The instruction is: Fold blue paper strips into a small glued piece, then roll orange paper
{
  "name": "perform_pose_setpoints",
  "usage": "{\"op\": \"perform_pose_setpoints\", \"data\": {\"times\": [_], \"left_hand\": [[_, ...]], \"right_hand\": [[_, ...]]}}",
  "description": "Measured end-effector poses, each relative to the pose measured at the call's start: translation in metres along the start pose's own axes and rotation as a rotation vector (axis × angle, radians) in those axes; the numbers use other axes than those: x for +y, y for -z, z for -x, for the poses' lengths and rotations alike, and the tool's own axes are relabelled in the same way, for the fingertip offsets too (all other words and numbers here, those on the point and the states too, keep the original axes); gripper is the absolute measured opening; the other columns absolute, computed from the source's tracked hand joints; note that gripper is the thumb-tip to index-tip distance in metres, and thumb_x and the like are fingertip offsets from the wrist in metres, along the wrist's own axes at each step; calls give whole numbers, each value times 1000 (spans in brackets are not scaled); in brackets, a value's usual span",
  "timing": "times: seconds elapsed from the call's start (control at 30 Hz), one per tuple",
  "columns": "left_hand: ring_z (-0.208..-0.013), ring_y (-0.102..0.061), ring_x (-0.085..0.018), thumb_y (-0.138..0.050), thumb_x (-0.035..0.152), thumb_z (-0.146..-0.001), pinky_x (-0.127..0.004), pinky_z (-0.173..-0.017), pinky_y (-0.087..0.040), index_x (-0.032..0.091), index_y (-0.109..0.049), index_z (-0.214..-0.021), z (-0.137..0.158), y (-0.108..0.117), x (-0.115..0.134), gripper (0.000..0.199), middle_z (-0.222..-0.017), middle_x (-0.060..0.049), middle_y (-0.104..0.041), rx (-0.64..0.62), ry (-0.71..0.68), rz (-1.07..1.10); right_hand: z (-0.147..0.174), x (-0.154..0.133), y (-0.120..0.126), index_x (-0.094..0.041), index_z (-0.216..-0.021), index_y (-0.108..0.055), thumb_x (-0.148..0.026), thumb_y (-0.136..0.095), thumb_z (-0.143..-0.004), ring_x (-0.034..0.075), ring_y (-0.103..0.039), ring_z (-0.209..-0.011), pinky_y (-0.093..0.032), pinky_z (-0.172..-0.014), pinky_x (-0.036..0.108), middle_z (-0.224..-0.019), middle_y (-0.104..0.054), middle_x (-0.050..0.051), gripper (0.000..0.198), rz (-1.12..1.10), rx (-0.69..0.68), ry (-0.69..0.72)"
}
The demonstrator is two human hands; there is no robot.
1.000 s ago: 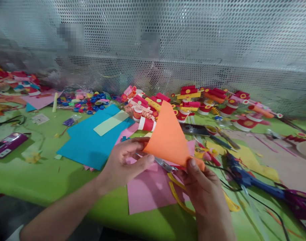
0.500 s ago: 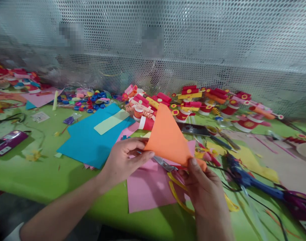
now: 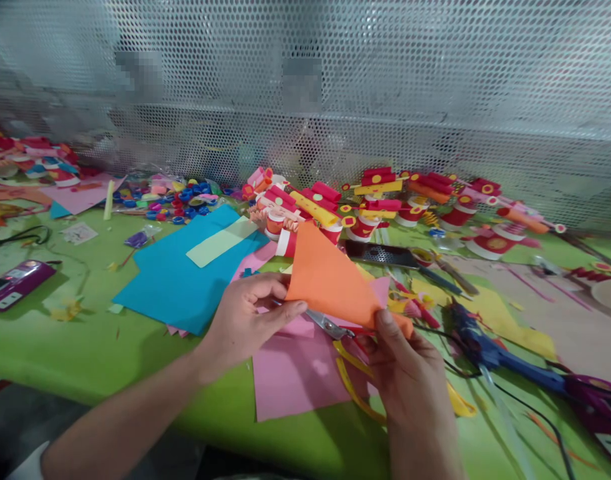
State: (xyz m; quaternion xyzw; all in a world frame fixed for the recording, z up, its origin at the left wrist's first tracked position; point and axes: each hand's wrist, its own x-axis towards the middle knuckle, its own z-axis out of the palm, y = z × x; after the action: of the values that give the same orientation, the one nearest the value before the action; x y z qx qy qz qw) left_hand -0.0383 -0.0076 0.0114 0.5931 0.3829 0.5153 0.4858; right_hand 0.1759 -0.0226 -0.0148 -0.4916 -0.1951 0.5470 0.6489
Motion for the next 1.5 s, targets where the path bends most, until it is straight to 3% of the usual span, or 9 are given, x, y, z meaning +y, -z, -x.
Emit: {"op": "perform_pose_setpoints", "data": {"times": [0.3,0.53,0.67,0.83,0.93,1.03,1.2,1.33,1.5], "left_hand": [[-75,-63,-15,-82,28,-77,-24,-66,-50,17,-66,-75,-2,-1,-6,19,-84,-4,-72,103,51,78],[-73,-62,-12,-84,32,-75,-21,-62,-50,17,-62,-76,-4,0,-5,27,-80,-2,-68,116,87,65],[-79,-68,-14,-86,36,-73,-21,-58,-52,18,-61,-82,-4,2,-2,32,-111,-8,-71,117,68,40],[-82,-71,-14,-85,36,-74,-26,-64,-57,20,-67,-96,-1,4,1,33,-153,-11,-48,163,-43,-74],[-96,-71,-20,-85,37,-75,-28,-70,-60,20,-68,-95,0,6,2,32,-159,-11,-40,165,-77,-90],[-121,-63,-29,-85,40,-75,-31,-78,-60,21,-71,-92,-2,7,2,29,-154,-11,-47,119,-54,-83],[-136,-52,-34,-85,44,-74,-33,-78,-59,22,-74,-91,-6,9,1,30,-142,-12,-59,91,61,-13],[-115,-66,-31,-87,45,-71,-34,-69,-60,21,-71,-97,-6,8,1,39,-148,-12,-54,111,109,52],[-137,-51,-37,-91,40,-66,-48,-96,-57,22,-77,-83,-8,9,-1,29,-144,-11,-59,85,108,68]], "right_hand": [[-4,4,6,-20,-80,-77,-25,-94,-63,14,-68,-49,-64,-50,23,-69,-75,-1,25,5,29,3],[-4,4,-1,-17,-78,-75,-24,-101,-42,12,-65,-44,-63,-47,22,-68,-75,-1,45,-11,69,70],[1,0,-6,-18,-79,-75,-23,-101,-43,12,-68,-49,-63,-50,20,-70,-76,-3,45,-48,83,65],[-7,3,1,-13,-82,-76,-21,-101,-43,11,-67,-53,-62,-49,18,-71,-76,-1,47,-105,140,174],[-11,6,2,-13,-78,-76,-23,-102,-36,12,-68,-55,-62,-48,19,-70,-75,-1,51,-109,204,196],[-9,7,-1,-14,-76,-76,-25,-103,-33,12,-69,-60,-62,-52,19,-72,-75,0,52,-90,230,239],[-5,9,2,-14,-72,-77,-30,-102,-39,12,-68,-64,-61,-55,19,-76,-75,1,44,-40,183,333],[-4,12,7,-16,-78,-79,-30,-100,-48,10,-66,-62,-61,-59,20,-76,-75,0,39,-13,167,382],[4,15,6,-18,-85,-80,-30,-95,-60,11,-68,-74,-59,-67,21,-88,-74,0,31,42,128,437]]}}
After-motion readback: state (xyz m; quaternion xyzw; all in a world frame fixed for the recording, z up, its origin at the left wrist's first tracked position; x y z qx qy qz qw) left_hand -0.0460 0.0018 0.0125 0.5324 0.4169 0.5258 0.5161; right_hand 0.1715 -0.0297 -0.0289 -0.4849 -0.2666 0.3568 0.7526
